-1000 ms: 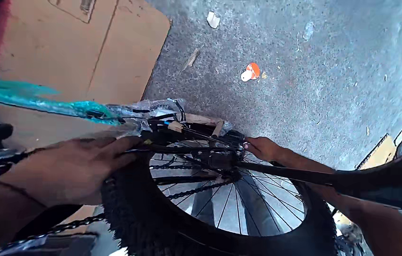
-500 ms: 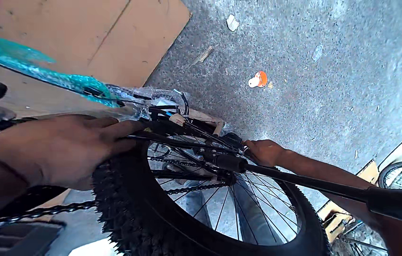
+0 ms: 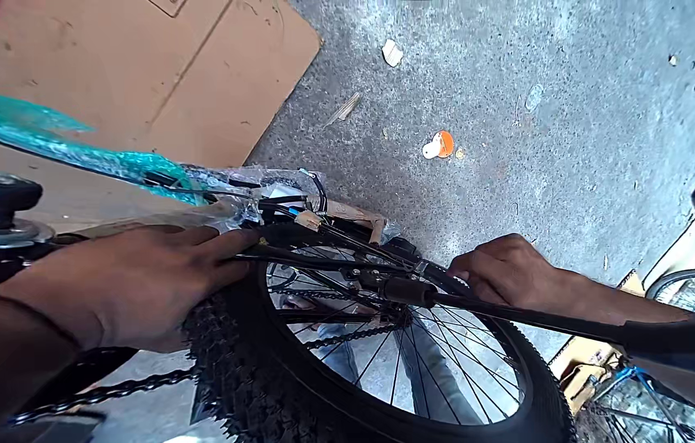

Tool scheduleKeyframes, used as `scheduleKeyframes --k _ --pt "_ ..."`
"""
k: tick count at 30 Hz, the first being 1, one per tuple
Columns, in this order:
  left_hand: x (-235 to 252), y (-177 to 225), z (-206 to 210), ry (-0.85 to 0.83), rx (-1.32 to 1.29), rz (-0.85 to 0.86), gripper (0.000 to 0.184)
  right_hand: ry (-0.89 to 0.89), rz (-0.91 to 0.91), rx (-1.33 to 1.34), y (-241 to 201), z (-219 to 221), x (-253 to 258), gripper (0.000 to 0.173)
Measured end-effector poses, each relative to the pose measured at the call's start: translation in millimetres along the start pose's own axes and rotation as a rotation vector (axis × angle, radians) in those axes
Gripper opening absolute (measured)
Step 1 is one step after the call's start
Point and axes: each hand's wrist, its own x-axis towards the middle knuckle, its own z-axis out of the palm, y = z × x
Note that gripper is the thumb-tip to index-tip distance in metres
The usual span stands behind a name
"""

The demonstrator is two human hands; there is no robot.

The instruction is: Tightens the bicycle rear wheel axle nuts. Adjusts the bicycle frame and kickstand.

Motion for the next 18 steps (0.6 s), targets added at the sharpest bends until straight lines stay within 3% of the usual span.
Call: scheduleKeyframes --k 3,6,11,13,15,18 --pt "-0.5 0.1 3.7 0.071 -0.023 0.02 0.081 0.112 -0.016 0.125 3.1 20.2 47.6 0.029" --pt "-0.1 -0.4 1.6 0.023 -0.013 0.012 0.082 0.141 -0.037 0.177 14.7 44.2 98.8 0.029" --pt "-2.9 -3.2 3.5 0.052 0.016 0.034 0.073 -0.006 0.052 0.196 74.5 122.6 188.1 0.027" --pt "-5.3 -3.2 14.9 0.113 0.012 0.042 0.069 -0.156 0.226 0.171 113.9 167.4 190.3 0.028" --pt "-5.9 -3.3 14.6 0.039 0.022 0.019 0.066 -0.317 0.508 0.163 151.1 204.4 168.0 0.032" --pt "-7.2 -3.1 16.2 -0.049 0.037 -0.007 0.066 -0.504 0.99 0.191 191.0 231.3 90.3 0.037"
